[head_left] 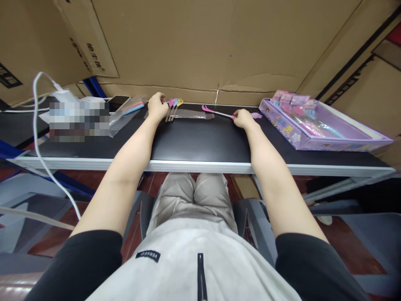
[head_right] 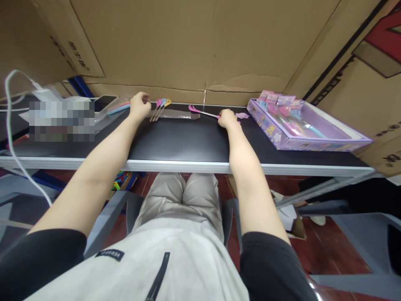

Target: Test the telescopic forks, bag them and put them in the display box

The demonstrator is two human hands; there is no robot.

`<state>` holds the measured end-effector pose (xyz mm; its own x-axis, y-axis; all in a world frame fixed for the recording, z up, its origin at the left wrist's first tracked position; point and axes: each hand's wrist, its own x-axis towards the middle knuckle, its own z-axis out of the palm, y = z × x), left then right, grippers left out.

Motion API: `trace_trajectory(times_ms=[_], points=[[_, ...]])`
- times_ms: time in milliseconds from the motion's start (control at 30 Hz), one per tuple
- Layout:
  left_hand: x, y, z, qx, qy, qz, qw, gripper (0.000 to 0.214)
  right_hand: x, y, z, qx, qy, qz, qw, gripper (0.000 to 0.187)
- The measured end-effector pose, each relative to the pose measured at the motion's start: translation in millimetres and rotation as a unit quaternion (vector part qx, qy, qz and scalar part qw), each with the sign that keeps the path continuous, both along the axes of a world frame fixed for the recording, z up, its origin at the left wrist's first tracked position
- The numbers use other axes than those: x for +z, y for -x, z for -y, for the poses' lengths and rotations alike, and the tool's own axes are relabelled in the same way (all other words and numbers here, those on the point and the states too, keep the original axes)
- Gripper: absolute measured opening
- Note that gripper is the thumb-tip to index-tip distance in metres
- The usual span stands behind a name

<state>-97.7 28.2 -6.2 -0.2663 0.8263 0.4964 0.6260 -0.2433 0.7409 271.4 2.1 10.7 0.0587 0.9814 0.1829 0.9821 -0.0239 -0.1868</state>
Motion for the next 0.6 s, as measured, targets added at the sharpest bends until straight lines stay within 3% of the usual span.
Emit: trace_trajectory(times_ms=[133, 367, 467, 600], points=[[3.5, -11.4, 4.0, -0.025, 0.007, -0.053, 0.998, 0.049, -0.1, 6.3, 5.5, 0.005, -0.006, 0.004, 1.0, 0.041], [12.2, -40.1, 15.4, -0.124, 0.039, -0.181, 0.975, 0.063, 3.0, 16.8, 12.2, 0.03, 0.003, 0.023, 0.999, 0.035], [19.2, -52.3, 19.1, -0.157, 0.076, -0.282, 0.943, 0.075, 2.7, 18.4, 11.6, 0.029, 0.0, 0.027, 0.999, 0.034], [34.3, -68.1, 22.3, -0.175, 0.191, -0.44, 0.86, 0.085, 1.6, 15.2, 8.3, 0.02, 0.001, 0.017, 1.0, 0.032]])
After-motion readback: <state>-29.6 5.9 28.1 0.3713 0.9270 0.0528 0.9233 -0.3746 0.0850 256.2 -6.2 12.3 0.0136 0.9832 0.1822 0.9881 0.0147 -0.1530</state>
